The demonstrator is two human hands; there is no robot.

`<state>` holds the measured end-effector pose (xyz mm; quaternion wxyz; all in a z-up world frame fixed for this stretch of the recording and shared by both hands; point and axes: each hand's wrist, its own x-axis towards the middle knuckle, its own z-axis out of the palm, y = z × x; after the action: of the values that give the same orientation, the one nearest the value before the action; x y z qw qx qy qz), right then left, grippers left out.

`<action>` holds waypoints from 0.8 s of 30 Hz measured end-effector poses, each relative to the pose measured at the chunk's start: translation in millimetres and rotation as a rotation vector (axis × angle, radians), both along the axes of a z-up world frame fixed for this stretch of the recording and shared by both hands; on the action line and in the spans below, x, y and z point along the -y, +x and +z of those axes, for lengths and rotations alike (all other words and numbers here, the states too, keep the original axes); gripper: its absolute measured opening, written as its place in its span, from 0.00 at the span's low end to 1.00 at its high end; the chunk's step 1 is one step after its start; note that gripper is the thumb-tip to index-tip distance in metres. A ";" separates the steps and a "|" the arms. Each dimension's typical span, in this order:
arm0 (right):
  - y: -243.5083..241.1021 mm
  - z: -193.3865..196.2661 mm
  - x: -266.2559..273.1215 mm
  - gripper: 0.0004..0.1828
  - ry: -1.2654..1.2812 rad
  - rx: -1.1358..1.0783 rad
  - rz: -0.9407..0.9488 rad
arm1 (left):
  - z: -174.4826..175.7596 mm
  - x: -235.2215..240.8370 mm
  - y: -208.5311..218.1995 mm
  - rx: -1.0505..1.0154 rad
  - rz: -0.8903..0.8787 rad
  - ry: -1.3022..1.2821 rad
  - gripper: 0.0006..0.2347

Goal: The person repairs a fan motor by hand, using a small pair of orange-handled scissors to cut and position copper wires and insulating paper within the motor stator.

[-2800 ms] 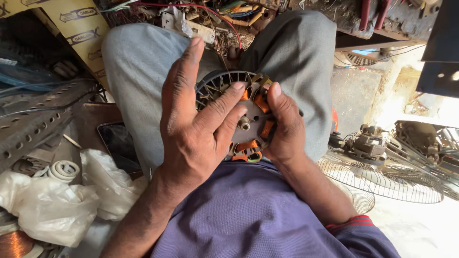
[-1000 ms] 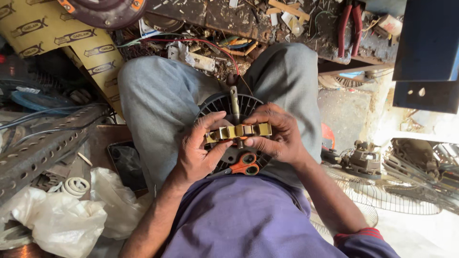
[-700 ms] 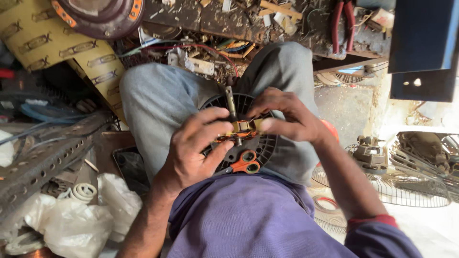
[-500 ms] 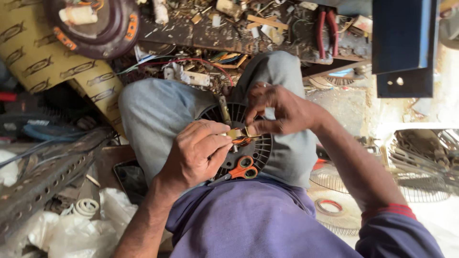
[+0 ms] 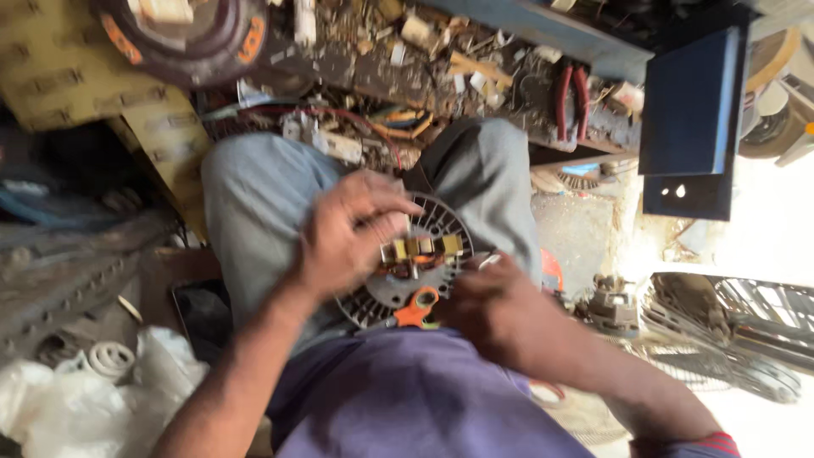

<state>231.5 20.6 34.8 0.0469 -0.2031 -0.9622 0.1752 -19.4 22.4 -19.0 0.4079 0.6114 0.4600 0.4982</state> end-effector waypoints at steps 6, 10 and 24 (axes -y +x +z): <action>-4.8 -57.8 -86.2 0.05 -0.255 -0.280 -0.313 | 48.3 24.9 20.3 -0.725 0.024 0.608 0.05; -26.7 -52.2 -107.6 0.04 -0.101 -0.368 -0.439 | 23.4 7.1 26.9 0.175 0.119 0.228 0.01; 9.1 -57.1 -80.2 0.04 -0.191 -0.252 -0.337 | 34.8 31.2 21.8 -0.841 0.071 0.757 0.08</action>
<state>240.6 100.8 -22.4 0.1758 -0.3412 -0.8802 0.2793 2.4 -8.8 15.8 -0.0751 0.8451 0.3924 0.3553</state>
